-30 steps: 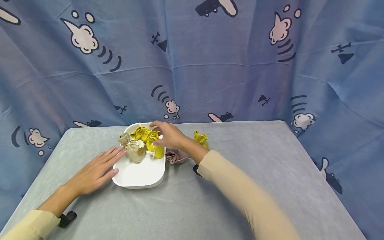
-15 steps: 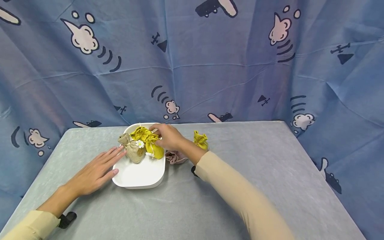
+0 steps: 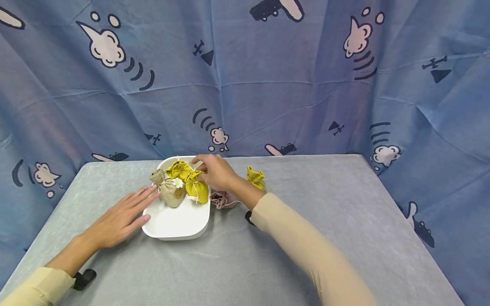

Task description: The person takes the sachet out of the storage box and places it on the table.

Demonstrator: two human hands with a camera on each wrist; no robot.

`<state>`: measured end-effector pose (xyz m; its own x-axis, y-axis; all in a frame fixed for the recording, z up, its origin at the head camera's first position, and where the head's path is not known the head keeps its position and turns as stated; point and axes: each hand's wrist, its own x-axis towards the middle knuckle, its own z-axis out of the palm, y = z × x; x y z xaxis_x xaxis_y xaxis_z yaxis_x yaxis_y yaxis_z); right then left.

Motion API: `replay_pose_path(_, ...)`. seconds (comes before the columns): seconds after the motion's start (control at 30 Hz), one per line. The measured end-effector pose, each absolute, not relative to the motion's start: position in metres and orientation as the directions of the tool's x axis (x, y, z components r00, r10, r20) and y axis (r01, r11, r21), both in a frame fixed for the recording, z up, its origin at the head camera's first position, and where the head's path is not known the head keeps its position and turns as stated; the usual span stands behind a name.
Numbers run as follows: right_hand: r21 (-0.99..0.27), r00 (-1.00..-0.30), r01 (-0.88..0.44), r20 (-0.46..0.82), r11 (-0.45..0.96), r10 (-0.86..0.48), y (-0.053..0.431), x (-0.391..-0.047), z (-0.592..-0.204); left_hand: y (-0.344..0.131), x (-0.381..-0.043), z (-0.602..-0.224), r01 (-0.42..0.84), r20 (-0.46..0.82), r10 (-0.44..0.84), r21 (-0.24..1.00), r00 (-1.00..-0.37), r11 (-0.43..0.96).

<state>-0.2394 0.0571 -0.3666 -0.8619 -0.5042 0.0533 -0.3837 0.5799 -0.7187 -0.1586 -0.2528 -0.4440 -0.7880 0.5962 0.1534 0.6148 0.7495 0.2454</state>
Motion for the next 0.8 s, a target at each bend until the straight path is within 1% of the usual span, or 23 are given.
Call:
replay_pose_path(0.33, -0.716, -0.858, -0.417, 0.106, 0.559, -0.503, 0.067, -0.238, -0.348, -0.253, -0.159, -0.444, 0.614, 0.153, 0.596, 0.252, -0.789, 0.748)
replay_pose_path(0.63, -0.724, -0.859, -0.430, 0.144, 0.539, -0.492, 0.076, -0.240, -0.332, -0.252, -0.159, -0.445, 0.638, 0.173, 0.614, 0.243, -0.770, 0.731)
replay_pose_path(0.8, -0.730, -0.860, -0.439, 0.173, 0.524, -0.480, 0.082, -0.243, -0.322, -0.252, -0.159, -0.444, 0.628, 0.168, 0.606, 0.254, -0.778, 0.735)
